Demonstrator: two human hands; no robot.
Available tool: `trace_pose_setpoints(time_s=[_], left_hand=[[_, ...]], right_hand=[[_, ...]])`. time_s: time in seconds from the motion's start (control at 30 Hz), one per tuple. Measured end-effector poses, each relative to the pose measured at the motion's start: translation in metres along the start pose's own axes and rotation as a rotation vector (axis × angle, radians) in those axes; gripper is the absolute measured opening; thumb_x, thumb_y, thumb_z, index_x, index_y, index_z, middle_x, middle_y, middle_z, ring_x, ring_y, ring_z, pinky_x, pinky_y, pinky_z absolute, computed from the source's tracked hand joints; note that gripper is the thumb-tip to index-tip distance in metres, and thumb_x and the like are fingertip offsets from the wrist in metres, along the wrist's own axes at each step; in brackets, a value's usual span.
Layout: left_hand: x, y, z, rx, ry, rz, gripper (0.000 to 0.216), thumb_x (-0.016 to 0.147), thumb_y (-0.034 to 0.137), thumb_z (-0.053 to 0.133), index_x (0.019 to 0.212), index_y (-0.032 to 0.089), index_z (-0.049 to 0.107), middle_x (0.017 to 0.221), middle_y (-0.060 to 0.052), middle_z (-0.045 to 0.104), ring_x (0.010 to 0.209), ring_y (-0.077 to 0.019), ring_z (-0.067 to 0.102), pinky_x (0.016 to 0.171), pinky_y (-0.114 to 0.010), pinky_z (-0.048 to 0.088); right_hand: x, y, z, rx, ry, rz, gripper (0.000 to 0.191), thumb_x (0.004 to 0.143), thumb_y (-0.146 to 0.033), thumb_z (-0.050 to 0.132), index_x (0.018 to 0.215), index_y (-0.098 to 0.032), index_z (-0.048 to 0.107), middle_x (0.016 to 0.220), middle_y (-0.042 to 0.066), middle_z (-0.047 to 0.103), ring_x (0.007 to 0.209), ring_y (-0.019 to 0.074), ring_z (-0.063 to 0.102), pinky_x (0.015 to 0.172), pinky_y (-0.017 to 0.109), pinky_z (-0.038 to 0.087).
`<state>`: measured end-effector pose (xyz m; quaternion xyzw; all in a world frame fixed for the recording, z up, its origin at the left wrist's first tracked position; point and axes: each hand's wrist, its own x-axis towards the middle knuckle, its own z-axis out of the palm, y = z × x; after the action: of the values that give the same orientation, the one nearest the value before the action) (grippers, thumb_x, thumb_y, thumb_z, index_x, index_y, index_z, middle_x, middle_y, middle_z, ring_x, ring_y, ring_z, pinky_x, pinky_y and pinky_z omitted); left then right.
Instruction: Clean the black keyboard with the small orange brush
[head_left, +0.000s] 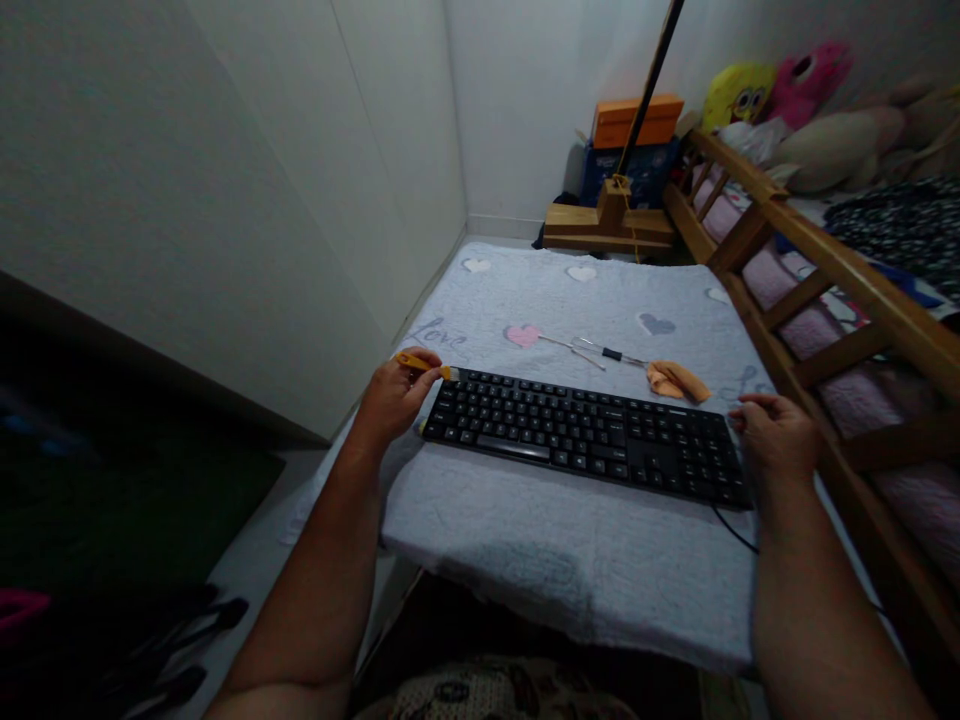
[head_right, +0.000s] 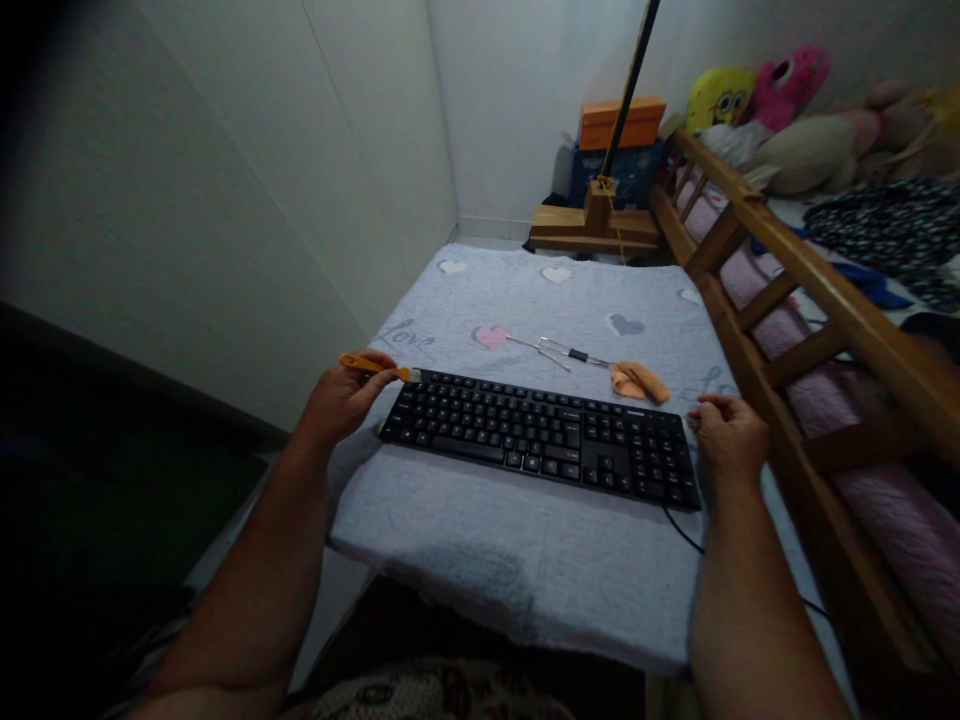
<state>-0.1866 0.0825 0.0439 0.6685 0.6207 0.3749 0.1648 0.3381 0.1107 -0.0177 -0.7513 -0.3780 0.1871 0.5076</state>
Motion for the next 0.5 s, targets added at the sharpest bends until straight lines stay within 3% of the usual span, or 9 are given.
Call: trace_pose_setpoints(time_s=[0.17, 0.5], left_hand=[[0.001, 0.000, 0.000, 0.063, -0.014, 0.016, 0.018, 0.095, 0.034, 0.059, 0.098, 0.021, 0.071, 0.104, -0.008, 0.078, 0.098, -0.0237, 0.072, 0.095, -0.037, 0.057], [0.005, 0.014, -0.013, 0.075, -0.196, 0.017, 0.019, 0.093, 0.038, 0.058, 0.095, 0.022, 0.067, 0.095, -0.008, 0.077, 0.095, -0.0262, 0.074, 0.095, -0.041, 0.057]], right_hand=[[-0.002, -0.005, 0.001, 0.014, 0.008, 0.019, 0.015, 0.068, -0.022, 0.063, 0.081, -0.022, 0.071, 0.068, 0.003, 0.069, 0.061, 0.0190, 0.065, 0.055, 0.029, 0.050], [0.005, 0.001, 0.005, 0.062, 0.025, 0.060, 0.023, 0.062, -0.026, 0.063, 0.083, -0.020, 0.072, 0.066, -0.001, 0.068, 0.059, 0.0160, 0.063, 0.056, 0.025, 0.049]])
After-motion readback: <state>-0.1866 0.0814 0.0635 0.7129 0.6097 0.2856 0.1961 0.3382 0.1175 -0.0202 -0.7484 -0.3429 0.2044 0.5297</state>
